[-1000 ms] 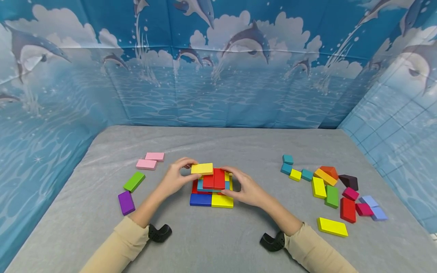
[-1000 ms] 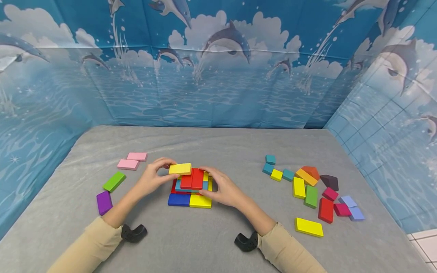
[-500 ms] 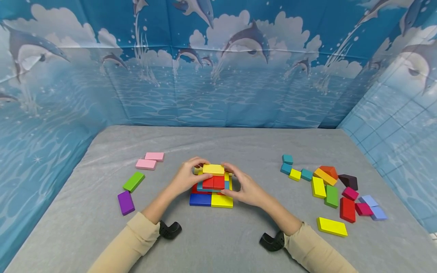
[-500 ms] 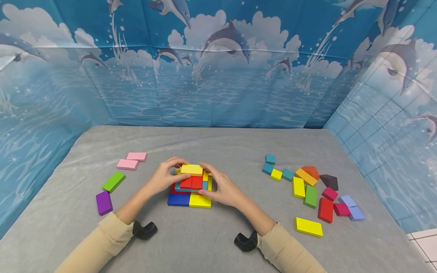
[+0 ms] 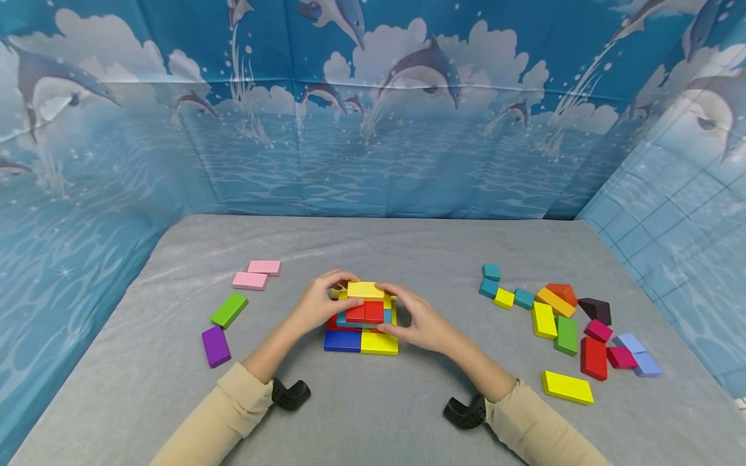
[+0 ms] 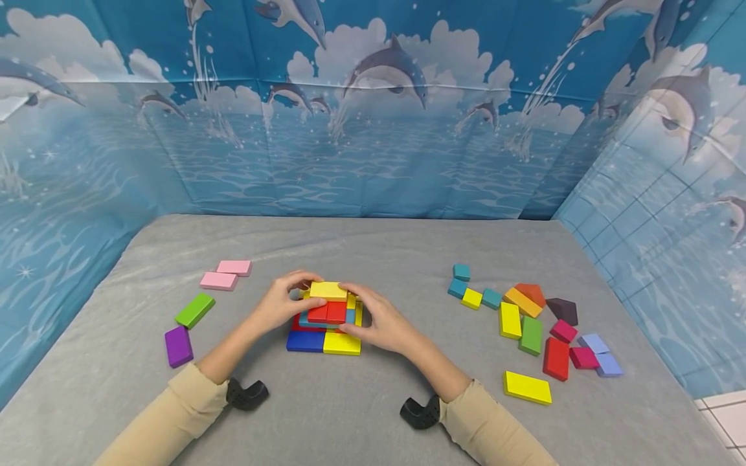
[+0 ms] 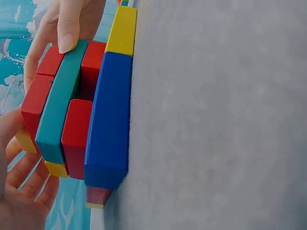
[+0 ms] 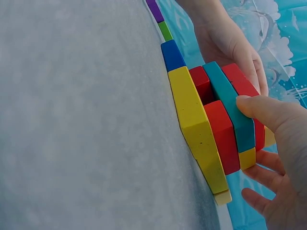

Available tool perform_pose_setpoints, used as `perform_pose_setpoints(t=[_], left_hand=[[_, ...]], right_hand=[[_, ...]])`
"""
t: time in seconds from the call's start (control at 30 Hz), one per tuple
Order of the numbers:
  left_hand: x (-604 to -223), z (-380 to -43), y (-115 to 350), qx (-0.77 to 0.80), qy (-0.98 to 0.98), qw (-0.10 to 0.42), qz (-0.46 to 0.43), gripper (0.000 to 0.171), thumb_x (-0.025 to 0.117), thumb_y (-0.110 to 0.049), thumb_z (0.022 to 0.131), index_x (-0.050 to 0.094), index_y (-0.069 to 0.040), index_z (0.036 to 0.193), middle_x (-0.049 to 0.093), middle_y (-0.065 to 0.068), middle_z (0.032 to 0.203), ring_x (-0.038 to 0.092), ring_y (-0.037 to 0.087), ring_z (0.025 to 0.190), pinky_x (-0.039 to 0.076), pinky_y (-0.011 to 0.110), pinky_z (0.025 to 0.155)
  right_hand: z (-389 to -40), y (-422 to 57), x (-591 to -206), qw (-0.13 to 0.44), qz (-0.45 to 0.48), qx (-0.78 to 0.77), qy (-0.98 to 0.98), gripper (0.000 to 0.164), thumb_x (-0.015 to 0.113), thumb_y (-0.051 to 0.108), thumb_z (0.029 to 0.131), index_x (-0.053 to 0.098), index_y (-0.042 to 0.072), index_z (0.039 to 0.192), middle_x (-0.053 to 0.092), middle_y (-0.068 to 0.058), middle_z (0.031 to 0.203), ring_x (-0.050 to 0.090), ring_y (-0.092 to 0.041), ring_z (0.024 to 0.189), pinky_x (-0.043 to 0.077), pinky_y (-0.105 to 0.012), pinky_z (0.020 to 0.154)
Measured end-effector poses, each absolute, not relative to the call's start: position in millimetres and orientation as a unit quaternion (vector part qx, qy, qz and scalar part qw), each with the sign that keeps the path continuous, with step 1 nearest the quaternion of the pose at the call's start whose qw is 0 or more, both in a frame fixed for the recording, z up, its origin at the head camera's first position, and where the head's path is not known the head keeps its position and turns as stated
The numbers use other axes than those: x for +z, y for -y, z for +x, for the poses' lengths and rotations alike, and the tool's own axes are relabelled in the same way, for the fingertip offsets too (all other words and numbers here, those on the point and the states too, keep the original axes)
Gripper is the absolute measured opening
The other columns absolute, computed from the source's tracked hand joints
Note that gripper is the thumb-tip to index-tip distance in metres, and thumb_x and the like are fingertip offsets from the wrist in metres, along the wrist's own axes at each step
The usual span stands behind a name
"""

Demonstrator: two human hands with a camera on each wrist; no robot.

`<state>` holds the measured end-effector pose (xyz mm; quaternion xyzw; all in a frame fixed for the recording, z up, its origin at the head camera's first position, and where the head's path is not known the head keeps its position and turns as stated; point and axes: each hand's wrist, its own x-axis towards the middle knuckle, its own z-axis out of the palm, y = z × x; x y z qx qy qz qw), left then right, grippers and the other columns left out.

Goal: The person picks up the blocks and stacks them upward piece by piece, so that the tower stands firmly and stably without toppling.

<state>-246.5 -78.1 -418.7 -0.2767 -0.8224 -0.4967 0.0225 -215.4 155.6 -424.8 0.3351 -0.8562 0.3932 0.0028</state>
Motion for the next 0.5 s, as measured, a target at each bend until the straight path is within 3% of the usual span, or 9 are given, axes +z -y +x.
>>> perform_pose_setpoints(t=[0.2, 0.37, 0.5], left_hand=[[-418.4, -245.7, 100.9, -0.496, 0.815, 0.041, -0.297, 0.045, 0.072, -0.018, 0.079, 0.057, -0.005, 0.119, 0.059, 0.015, 0.113, 0.054, 0.027, 0.102, 0.044, 0.048, 0.088], [-415.3, -237.9, 146.2, -0.461, 0.837, 0.072, -0.285, 0.044, 0.074, -0.016, 0.077, 0.059, -0.008, 0.118, 0.059, 0.010, 0.114, 0.052, 0.029, 0.105, 0.040, 0.052, 0.090], [-420.6, -227.4, 191.4, -0.418, 0.860, 0.110, -0.270, 0.041, 0.075, -0.012, 0.075, 0.061, -0.004, 0.113, 0.060, 0.007, 0.113, 0.052, 0.022, 0.106, 0.042, 0.039, 0.091]], right_hand=[[-215.4, -155.5, -425.4, 0.002, 0.333, 0.396, 0.856, 0.067, 0.068, 0.030, 0.082, 0.035, 0.016, 0.139, 0.039, -0.002, 0.141, 0.042, -0.020, 0.123, 0.037, -0.045, 0.099], [-215.2, -155.2, -426.3, 0.003, 0.332, 0.402, 0.853, 0.067, 0.069, 0.029, 0.082, 0.035, 0.017, 0.138, 0.039, -0.003, 0.141, 0.043, -0.020, 0.121, 0.039, -0.045, 0.097], [-215.1, -155.5, -426.6, 0.008, 0.335, 0.402, 0.852, 0.067, 0.069, 0.028, 0.082, 0.035, 0.017, 0.138, 0.039, -0.003, 0.141, 0.043, -0.020, 0.121, 0.039, -0.045, 0.098]])
